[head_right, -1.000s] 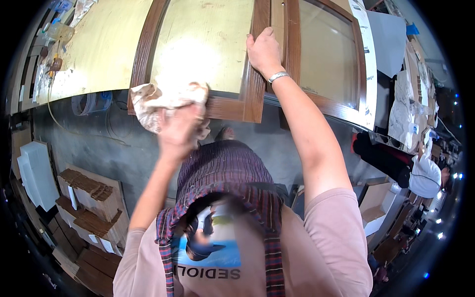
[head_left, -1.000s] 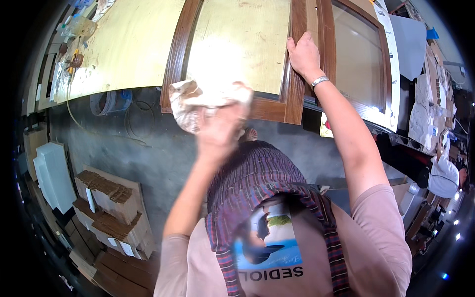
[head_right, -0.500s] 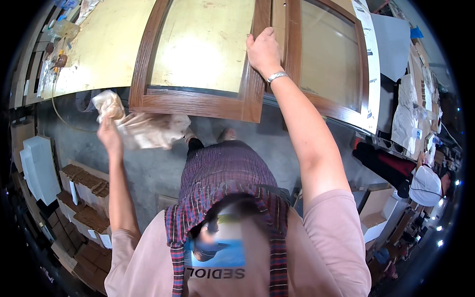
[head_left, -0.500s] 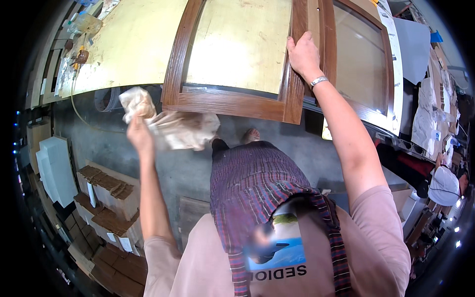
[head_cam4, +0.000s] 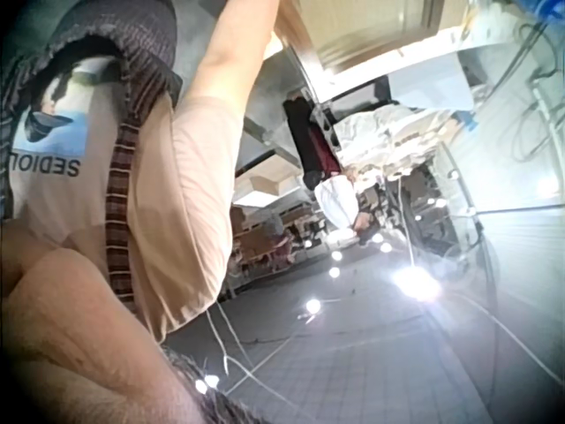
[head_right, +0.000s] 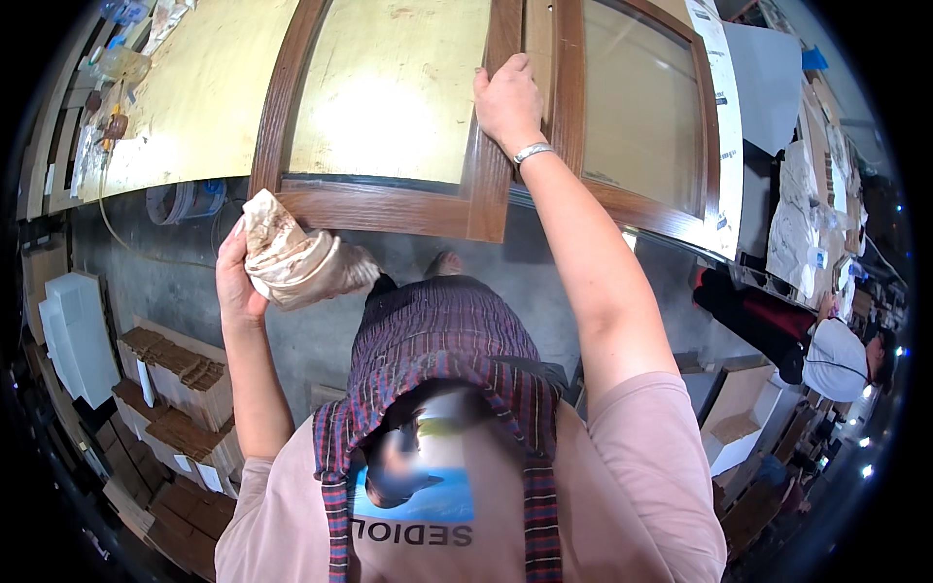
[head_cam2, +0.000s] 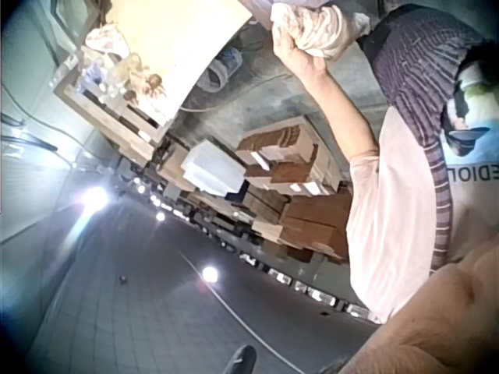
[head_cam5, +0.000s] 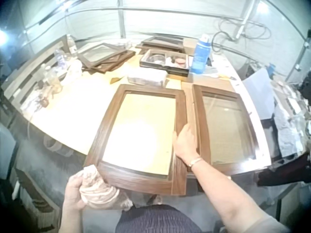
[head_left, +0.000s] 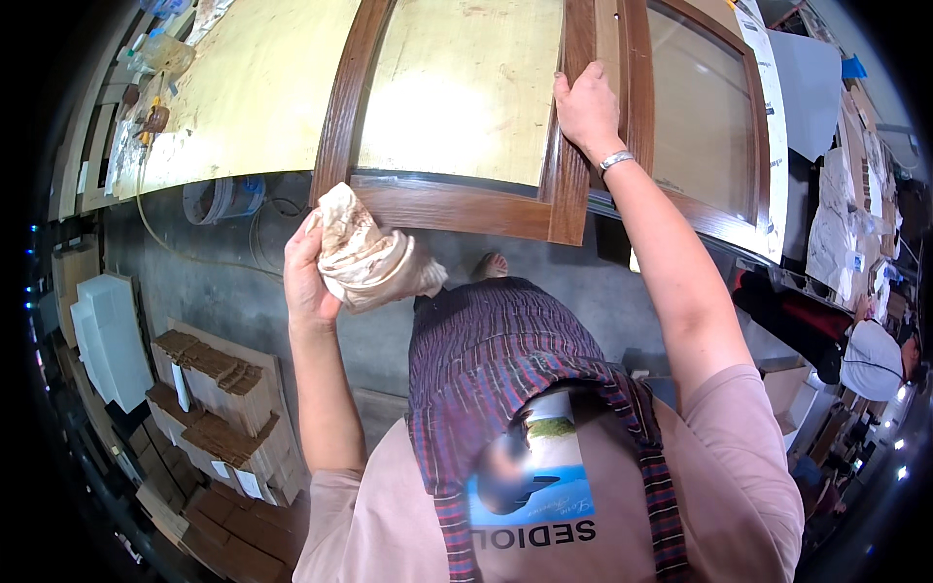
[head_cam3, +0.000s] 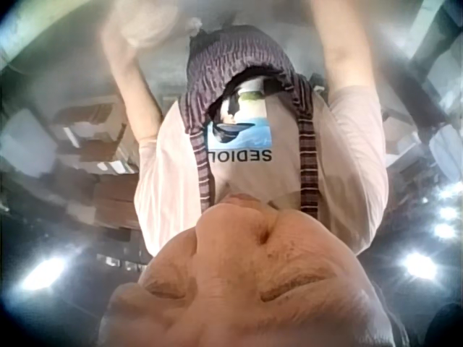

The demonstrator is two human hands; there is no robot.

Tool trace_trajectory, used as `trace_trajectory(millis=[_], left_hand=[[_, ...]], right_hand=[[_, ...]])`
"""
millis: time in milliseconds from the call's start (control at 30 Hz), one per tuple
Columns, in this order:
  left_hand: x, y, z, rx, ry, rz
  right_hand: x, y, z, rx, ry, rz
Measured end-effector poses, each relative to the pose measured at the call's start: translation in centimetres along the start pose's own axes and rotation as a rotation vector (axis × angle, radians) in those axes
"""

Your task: The person cleans wood frames by wiping the edges and glass with a cloth, applying liquid from a bottle to the cloth, and using a small block to scrape or press the edges.

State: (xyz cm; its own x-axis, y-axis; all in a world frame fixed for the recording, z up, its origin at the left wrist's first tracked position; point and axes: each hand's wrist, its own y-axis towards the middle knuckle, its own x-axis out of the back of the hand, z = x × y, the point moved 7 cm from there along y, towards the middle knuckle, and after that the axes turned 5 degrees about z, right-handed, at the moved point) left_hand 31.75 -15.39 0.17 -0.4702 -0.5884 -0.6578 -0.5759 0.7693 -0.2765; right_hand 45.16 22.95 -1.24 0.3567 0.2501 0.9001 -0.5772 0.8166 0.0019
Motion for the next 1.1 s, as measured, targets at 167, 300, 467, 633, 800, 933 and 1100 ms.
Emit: trace_trajectory(millis=[167, 300, 467, 633, 800, 933, 1100], left_hand=[[0.1, 0.4, 1.7, 0.033, -0.052, -0.028], [-0.2, 0.3, 2.7, 0.049, -0.175, -0.092], [-0.1, -0.4, 3.6, 0.101, -0.347, -0.038], [-0.3, -2.3, 3.7, 0.083, -0.342, -0.147], [-1.3, -4.1, 3.0, 0.061, -0.099, -0.01], [-4.4, -4.7, 0.5, -0.062, 0.198, -0.103], [-6.4, -6.9, 3.3, -0.142, 0.962, 0.081]], right_hand=[[0.1, -0.2, 0.3, -0.005, 0.027, 0.023], [0.3, -0.2, 0.3, -0.009, 0.026, 0.035], [1.7, -1.1, 1.5, 0.089, -0.049, -0.126], [1.5, -8.8, 8.8, 0.517, 0.314, 0.074], [-2.2, -22.1, 17.1, 0.488, 1.077, 1.032], [-6.0, -24.5, 15.3, 0.016, 1.306, 1.094], [-2.8, -24.1, 14.9, 0.142, 1.024, 1.083]])
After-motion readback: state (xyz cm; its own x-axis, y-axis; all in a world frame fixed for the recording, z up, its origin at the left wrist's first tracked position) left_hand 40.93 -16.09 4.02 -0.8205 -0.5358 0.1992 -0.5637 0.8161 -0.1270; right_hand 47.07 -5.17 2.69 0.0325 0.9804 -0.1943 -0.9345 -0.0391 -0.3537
